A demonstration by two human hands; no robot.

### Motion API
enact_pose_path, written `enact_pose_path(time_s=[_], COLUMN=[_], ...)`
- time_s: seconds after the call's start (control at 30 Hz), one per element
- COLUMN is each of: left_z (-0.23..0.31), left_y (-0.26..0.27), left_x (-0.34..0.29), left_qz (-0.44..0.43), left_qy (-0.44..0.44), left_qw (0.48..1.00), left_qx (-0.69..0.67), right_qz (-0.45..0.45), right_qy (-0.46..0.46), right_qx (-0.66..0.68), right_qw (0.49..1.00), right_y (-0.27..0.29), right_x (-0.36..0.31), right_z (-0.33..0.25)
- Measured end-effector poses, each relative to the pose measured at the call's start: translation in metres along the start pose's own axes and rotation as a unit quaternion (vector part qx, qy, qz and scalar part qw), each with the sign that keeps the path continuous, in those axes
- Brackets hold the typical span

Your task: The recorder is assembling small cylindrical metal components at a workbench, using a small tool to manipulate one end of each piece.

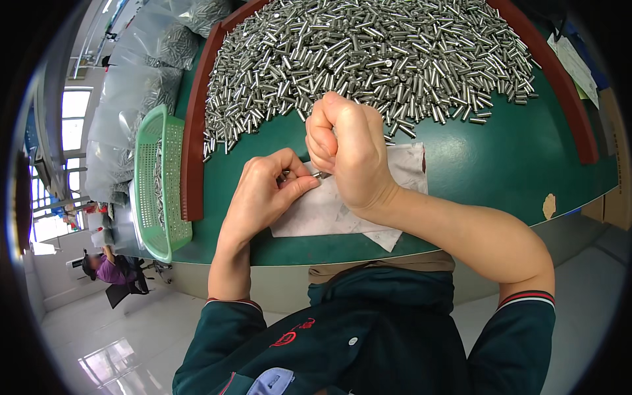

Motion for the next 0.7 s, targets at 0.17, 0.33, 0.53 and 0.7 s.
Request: enact_pose_path(time_s=[0.17, 0.33, 0.53, 0.7], left_z=[0.002, 0.004, -0.014, -0.028], left_y=[-0.001, 0.0, 0.008, -0.001], left_x=[0.003, 0.005, 0.006, 0.011], left_qz=[-0.009, -0.007, -0.017, -0.117], left_qy=[0.006, 0.008, 0.046, 0.234], left_qw=[1.0, 1.0, 0.987, 0.597], left_qx=[-0.004, -0.001, -0.15, -0.758], right_qz=[-0.019, -0.044, -0.024, -0.026], right_qy=[0.037, 0.091, 0.004, 0.008], right_qx=[-0.042, -0.103, -0.006, 0.012], right_qw=[0.998, 0.989, 1.0, 1.0], right_y=[-0.006, -0.01, 0.0, -0.001], right_x=[-0.004, -0.011, -0.002, 0.001], right_z=[-0.002, -0.006, 0.002, -0.009])
Point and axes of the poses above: each hand's wrist, its own x-axis towards the middle knuckle, its own y-axis out of the back of the hand, z = x × y, the point moved 9 cm from there along x, towards the middle knuckle, and after that the axes turned 13 degrees about z, right-handed, at the moved point
